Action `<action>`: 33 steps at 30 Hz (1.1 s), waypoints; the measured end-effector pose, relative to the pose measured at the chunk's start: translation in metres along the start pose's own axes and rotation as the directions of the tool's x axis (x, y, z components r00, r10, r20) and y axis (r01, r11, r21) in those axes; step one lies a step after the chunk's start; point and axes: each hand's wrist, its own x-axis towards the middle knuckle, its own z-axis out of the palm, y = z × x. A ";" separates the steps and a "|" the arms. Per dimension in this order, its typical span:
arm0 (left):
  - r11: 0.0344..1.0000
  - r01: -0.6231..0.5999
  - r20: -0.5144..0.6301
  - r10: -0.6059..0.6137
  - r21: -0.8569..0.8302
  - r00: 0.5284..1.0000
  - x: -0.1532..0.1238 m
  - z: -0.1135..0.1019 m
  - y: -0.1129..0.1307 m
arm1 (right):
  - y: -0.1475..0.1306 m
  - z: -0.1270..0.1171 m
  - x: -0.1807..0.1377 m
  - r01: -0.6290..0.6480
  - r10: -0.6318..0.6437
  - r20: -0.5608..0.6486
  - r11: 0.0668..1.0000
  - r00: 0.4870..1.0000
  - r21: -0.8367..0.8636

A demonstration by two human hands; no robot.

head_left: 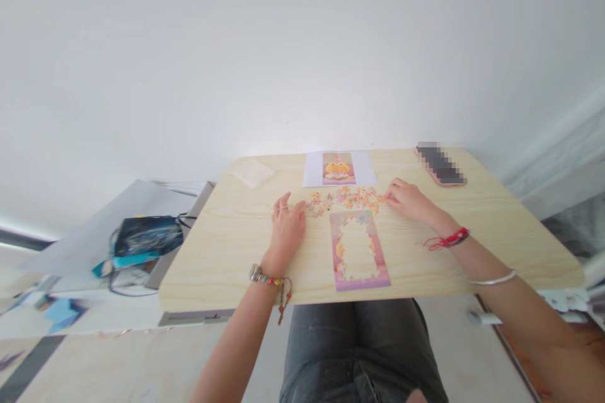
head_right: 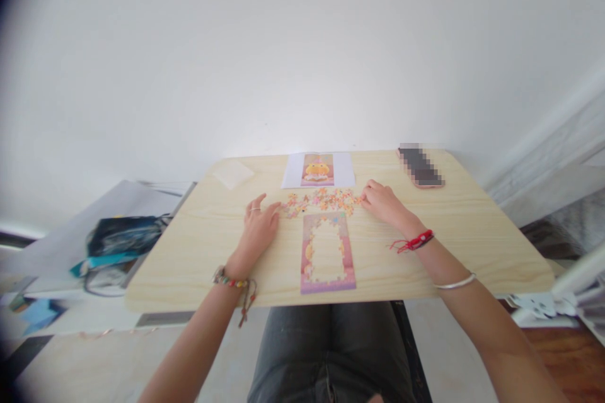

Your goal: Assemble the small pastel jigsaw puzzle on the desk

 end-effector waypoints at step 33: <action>1.000 -0.008 -0.003 0.008 -0.021 1.000 -0.001 0.003 -0.003 | -0.020 -0.002 0.013 -0.023 0.024 0.057 1.000 0.998 -0.019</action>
